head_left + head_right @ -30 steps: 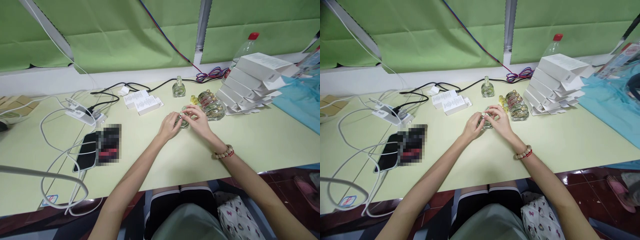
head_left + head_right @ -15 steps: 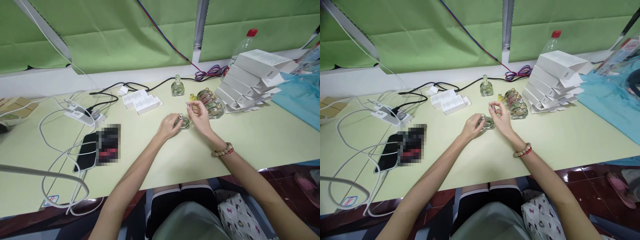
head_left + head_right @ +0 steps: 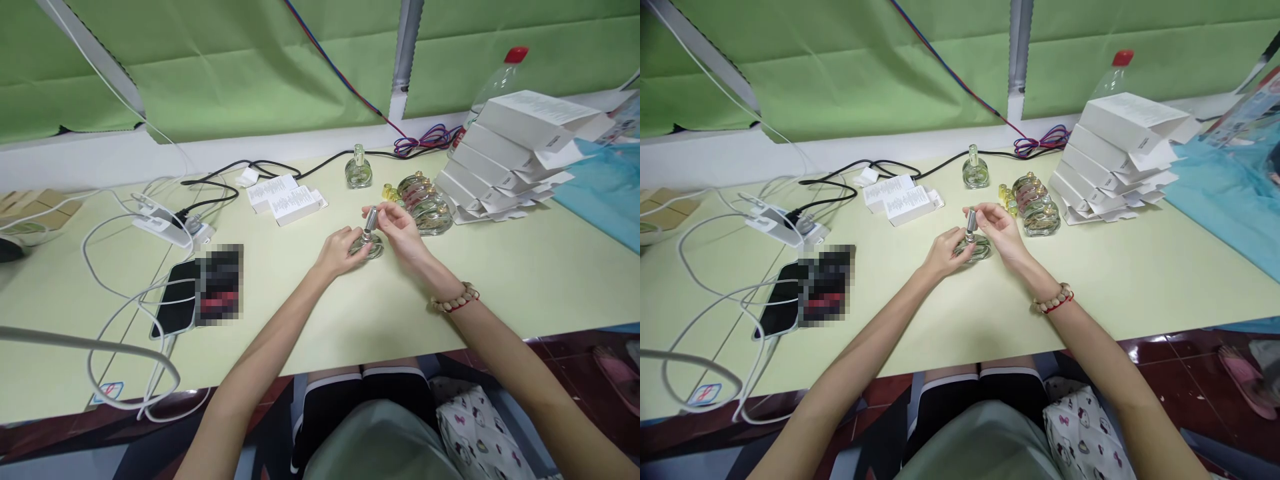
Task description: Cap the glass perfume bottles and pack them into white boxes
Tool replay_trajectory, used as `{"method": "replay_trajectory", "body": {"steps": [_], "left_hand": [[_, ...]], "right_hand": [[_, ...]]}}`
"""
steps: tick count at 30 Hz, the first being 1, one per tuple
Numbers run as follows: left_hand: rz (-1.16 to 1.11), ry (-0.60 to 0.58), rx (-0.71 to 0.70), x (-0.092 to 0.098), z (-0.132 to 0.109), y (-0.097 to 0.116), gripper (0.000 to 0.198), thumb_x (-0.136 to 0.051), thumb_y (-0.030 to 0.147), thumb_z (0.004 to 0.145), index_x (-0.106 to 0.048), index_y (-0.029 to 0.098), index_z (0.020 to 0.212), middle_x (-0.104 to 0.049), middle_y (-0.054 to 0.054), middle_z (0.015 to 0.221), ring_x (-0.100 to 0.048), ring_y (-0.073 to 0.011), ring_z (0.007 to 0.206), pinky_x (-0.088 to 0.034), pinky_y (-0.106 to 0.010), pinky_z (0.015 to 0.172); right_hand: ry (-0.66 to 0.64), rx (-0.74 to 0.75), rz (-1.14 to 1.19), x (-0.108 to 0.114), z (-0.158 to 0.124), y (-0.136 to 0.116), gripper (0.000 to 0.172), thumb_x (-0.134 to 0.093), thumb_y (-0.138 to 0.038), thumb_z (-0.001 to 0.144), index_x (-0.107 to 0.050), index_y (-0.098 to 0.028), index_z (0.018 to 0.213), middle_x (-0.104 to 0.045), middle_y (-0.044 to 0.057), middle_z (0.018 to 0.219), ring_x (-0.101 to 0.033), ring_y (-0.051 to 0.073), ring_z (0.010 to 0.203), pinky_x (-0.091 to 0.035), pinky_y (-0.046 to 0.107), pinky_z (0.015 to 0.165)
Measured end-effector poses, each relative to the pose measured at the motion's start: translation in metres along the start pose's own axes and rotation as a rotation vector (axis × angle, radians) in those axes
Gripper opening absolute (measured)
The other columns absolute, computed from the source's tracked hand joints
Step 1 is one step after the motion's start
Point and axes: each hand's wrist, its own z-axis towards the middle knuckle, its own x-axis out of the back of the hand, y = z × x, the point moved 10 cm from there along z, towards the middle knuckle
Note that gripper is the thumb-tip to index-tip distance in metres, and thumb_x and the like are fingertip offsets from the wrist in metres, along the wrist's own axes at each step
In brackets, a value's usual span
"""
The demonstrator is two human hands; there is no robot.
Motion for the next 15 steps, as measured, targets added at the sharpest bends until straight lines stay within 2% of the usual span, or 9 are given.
{"method": "replay_trajectory", "body": {"steps": [3,6,15], "left_hand": [[-0.018,0.006,-0.002,0.0,-0.001,0.0,0.034,-0.037,0.048,0.086,-0.054,0.019,0.08,-0.051,-0.001,0.064,-0.05,-0.0144,0.059,-0.039,-0.026,0.058],[-0.049,-0.003,0.004,-0.001,-0.001,-0.001,0.032,-0.038,0.046,0.086,-0.054,0.019,0.081,-0.056,-0.003,0.069,-0.053,-0.0145,0.064,-0.041,-0.026,0.062],[-0.094,-0.003,0.016,0.001,0.0,0.001,0.026,-0.043,0.042,0.084,-0.056,0.02,0.081,-0.059,-0.002,0.072,-0.058,-0.0141,0.068,-0.043,-0.026,0.065]], "right_hand": [[-0.053,0.014,-0.026,-0.007,-0.003,-0.004,0.036,-0.066,-0.057,0.067,-0.06,-0.023,0.081,-0.069,0.004,0.096,-0.063,0.018,0.093,-0.05,0.036,0.085],[-0.096,0.057,-0.077,-0.013,-0.005,-0.011,0.032,-0.063,-0.055,0.071,-0.065,-0.023,0.077,-0.07,0.003,0.092,-0.063,0.018,0.088,-0.05,0.035,0.083],[-0.054,0.214,-0.219,-0.005,-0.005,-0.023,0.036,-0.053,-0.053,0.079,-0.068,-0.023,0.066,-0.068,0.004,0.084,-0.063,0.02,0.087,-0.046,0.04,0.088]]}}
